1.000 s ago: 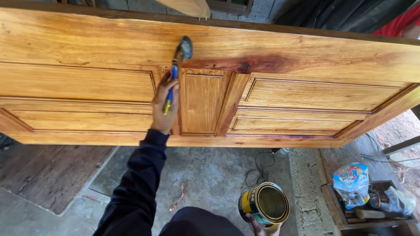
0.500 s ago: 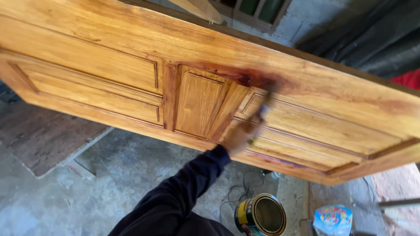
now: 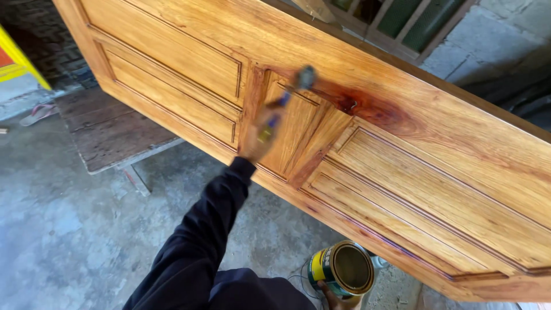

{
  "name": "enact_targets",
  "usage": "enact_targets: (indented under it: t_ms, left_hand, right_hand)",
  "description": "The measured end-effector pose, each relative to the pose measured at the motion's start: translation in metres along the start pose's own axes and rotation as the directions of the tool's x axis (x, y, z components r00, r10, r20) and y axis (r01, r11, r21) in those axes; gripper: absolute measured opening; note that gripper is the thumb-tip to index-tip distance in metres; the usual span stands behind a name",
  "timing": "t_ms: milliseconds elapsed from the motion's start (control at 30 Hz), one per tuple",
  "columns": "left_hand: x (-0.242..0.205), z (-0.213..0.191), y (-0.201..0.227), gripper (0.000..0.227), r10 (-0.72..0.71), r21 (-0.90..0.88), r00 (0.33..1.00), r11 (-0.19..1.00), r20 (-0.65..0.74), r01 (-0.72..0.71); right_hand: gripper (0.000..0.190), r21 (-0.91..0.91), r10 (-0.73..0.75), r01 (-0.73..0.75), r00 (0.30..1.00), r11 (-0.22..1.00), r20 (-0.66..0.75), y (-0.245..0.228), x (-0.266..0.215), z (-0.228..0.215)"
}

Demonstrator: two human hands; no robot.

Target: The person is staining a large wooden door using a brush and a can of wood stain.

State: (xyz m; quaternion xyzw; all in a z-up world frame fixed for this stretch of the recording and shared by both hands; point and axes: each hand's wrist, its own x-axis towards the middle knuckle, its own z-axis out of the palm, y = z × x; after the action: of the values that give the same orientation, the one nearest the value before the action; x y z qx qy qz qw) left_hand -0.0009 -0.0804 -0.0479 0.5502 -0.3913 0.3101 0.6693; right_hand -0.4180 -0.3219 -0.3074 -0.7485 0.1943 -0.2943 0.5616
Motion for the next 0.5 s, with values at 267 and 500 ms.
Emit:
enact_targets:
  t_ms: [267, 500]
  left_hand:
    - [0.023, -0.056, -0.041, 0.009, 0.015, 0.294, 0.93, 0.95, -0.368, 0.101]
    - [-0.029, 0.077, -0.002, 0.028, -0.572, -0.8, 0.791, 0.359, 0.218, 0.48]
  right_hand:
    - [0.093, -0.018, 0.02, -0.019, 1.0, 1.0, 0.014, -0.072, 0.062, 0.057]
    - [0.092, 0.138, 0.017, -0.007, 0.997, 0.99, -0.076, -0.052, 0.057, 0.083]
